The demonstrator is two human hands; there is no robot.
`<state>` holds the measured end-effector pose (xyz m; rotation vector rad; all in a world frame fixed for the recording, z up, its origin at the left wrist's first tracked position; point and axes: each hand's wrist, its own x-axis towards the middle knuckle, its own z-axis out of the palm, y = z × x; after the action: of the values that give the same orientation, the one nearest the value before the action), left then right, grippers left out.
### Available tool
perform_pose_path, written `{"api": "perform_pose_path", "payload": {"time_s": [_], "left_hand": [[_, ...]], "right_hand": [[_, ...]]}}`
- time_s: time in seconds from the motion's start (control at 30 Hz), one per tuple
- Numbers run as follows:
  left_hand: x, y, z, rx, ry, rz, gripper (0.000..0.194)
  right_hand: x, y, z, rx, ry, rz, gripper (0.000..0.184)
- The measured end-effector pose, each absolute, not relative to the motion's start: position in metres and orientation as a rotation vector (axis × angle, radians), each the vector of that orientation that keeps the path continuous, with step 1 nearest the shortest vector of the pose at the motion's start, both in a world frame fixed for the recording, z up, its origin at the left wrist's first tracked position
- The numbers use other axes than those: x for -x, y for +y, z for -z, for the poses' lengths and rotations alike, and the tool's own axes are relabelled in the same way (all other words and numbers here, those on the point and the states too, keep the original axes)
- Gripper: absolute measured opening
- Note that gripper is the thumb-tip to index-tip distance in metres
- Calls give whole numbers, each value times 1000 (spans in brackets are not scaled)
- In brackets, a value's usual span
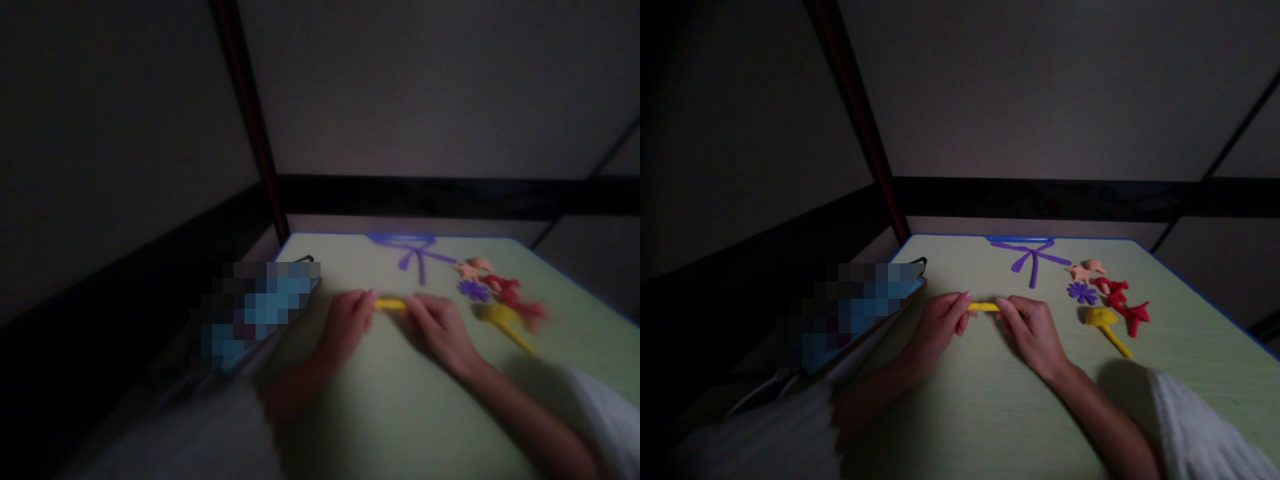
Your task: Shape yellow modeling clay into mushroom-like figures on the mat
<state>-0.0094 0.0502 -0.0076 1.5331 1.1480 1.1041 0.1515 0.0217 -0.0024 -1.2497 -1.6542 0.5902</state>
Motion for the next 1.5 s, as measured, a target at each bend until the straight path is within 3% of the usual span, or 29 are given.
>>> {"api": "perform_pose_path", "payload": {"time_s": [0.07,0.17,0.23,0.5,0.7,0.93,1.33,1.5], "left_hand": [[9,51,8,-1532,1144,-1112,42],[10,54,12,-1496,1112,-1140,22],[11,56,14,-1456,1106,-1153,14],[13,54,11,-1440,1161,-1175,34],[12,55,11,-1419,1065,-1171,20],[12,51,12,-1354,1031,-1109,24],[9,53,18,-1286,1019,-1018,12],[9,52,13,-1210,955,-1051,22]], "right_hand": [[-152,22,2,1230,-1645,-598,36],[-153,26,1,1178,-1574,-575,20],[-154,28,1,1170,-1512,-583,19],[-152,28,3,1229,-1528,-718,20],[-154,30,6,1167,-1534,-639,18],[-156,32,11,1124,-1592,-666,17],[-156,29,8,961,-1828,-513,12],[-155,28,7,880,-1869,-452,9]]}}
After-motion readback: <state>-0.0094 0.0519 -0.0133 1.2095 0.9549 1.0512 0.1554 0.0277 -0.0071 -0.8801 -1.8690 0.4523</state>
